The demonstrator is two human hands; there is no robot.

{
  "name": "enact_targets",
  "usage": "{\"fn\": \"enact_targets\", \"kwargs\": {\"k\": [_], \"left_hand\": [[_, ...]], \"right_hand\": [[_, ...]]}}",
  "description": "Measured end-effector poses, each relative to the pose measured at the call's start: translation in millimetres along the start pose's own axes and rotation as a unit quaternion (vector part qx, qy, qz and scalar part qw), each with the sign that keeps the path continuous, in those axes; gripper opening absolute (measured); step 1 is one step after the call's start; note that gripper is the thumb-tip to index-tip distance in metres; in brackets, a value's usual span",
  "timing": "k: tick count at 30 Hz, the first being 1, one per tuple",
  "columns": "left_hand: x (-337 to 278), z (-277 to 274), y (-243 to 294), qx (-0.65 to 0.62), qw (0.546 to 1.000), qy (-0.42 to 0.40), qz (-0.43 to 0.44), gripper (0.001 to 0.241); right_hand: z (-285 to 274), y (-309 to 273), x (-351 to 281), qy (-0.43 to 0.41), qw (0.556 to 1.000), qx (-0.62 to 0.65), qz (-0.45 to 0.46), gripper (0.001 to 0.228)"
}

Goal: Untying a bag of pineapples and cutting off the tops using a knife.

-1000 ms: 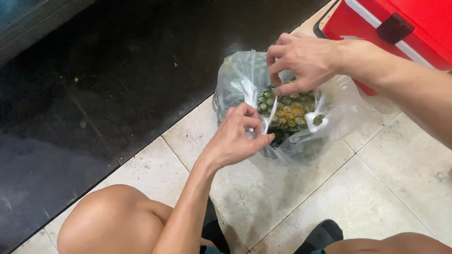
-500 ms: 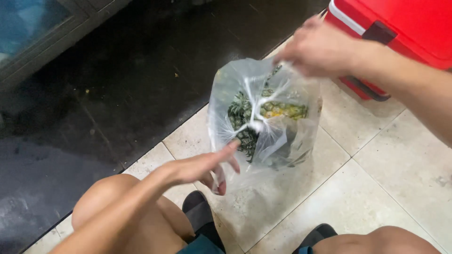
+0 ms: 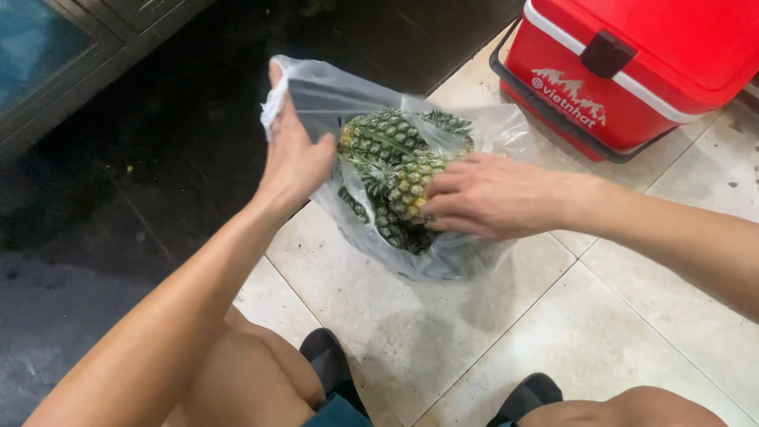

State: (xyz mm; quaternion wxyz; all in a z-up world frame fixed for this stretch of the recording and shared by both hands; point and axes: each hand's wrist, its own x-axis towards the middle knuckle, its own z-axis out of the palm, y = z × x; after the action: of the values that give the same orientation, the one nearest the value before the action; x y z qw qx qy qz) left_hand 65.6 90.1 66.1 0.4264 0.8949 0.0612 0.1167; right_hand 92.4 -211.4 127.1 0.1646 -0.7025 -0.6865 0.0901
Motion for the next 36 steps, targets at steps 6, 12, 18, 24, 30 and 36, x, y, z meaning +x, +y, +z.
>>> {"fn": "enact_targets", "kwargs": {"k": [6, 12, 18, 24, 30, 36], "left_hand": [[-8, -27, 51, 0.067, 0.995, -0.075, 0.014, 0.117], [-26, -29, 85, 0.490, 0.781, -0.382, -0.072, 0.158], [-56, -7, 115, 0.499, 0.770, -0.396, 0.019, 0.104], [-76, -16, 111, 0.449, 0.878, -0.163, 0.021, 0.045], [-81, -19, 97, 0.332, 0.943, -0.002, -0.005, 0.073], [-79, -34, 122, 0.198, 0.978, 0.051, -0.042, 0.084]], "right_hand": [[-6, 11, -80, -0.175, 0.943, -0.067, 0.276, 0.034], [-11, 34, -134, -0.370, 0.735, -0.141, 0.550, 0.052], [-47, -22, -62, -0.133, 0.851, -0.115, 0.494, 0.053], [18, -8, 2, -0.050, 0.933, -0.121, 0.336, 0.099], [32, -7, 51, -0.184, 0.880, -0.172, 0.403, 0.131], [21, -1, 82, -0.225, 0.861, -0.109, 0.443, 0.135]]}}
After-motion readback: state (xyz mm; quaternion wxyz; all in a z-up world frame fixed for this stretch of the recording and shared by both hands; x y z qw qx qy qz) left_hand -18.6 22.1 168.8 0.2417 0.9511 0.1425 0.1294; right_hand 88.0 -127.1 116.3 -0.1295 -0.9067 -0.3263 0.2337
